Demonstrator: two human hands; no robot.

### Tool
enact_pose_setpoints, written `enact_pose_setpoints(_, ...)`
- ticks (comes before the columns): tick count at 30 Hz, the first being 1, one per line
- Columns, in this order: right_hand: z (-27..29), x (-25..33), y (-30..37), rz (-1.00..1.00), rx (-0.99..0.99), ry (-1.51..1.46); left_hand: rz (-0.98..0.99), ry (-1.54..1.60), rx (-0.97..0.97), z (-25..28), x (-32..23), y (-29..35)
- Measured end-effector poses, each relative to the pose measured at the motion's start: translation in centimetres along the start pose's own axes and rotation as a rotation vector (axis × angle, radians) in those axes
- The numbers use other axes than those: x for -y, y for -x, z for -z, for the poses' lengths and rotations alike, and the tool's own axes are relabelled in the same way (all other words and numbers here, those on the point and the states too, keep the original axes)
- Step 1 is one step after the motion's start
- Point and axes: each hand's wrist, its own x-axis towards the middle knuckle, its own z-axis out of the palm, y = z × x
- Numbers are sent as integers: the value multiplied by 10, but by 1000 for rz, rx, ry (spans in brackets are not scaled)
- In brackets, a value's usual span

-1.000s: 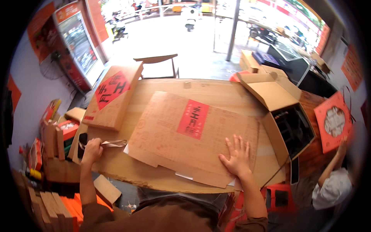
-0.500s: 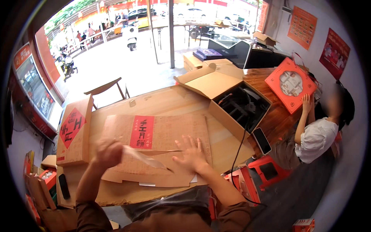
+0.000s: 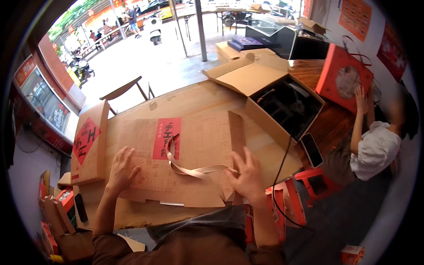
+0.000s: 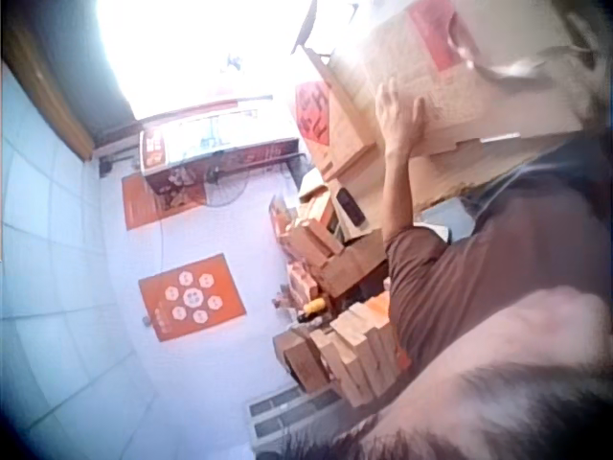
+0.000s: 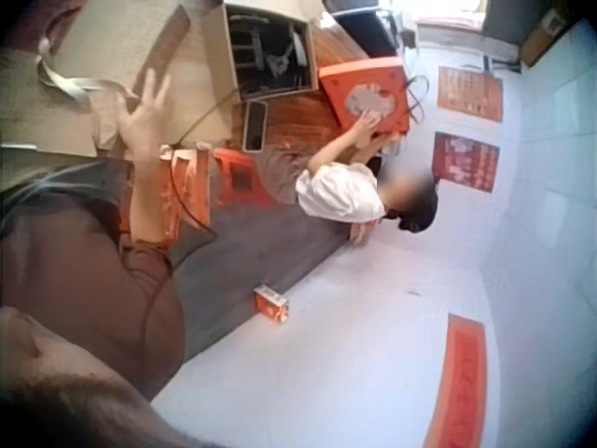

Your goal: The person assembles cardboard gift boxes by folding the flaps, securing the structure, and placing them on a table in a gift shop display area.

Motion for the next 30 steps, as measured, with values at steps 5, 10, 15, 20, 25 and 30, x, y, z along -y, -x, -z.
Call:
enact_pose_setpoints(5,-14,-5,11,-167,54,112,357,317,-96,-37,56,65)
enact_pose_setpoints(10,-30,-2,9,-169,14,10,428,393,-121,-30,52,65)
enact_pose_setpoints(15,-16,-12,12,-333,-58,-732,444,790,-130,-38,82,64)
enact_pose_setpoints(20,0,-6,22,-203,61,-758,527,1219,28,-39,106,85)
enact_pose_setpoints(25,46,21,21,-129,46,-493,454,1263,-255,24,58,80)
enact_pose_setpoints(30,92,22,1,-89,-44,-694,357,1291,-231,81,61,41)
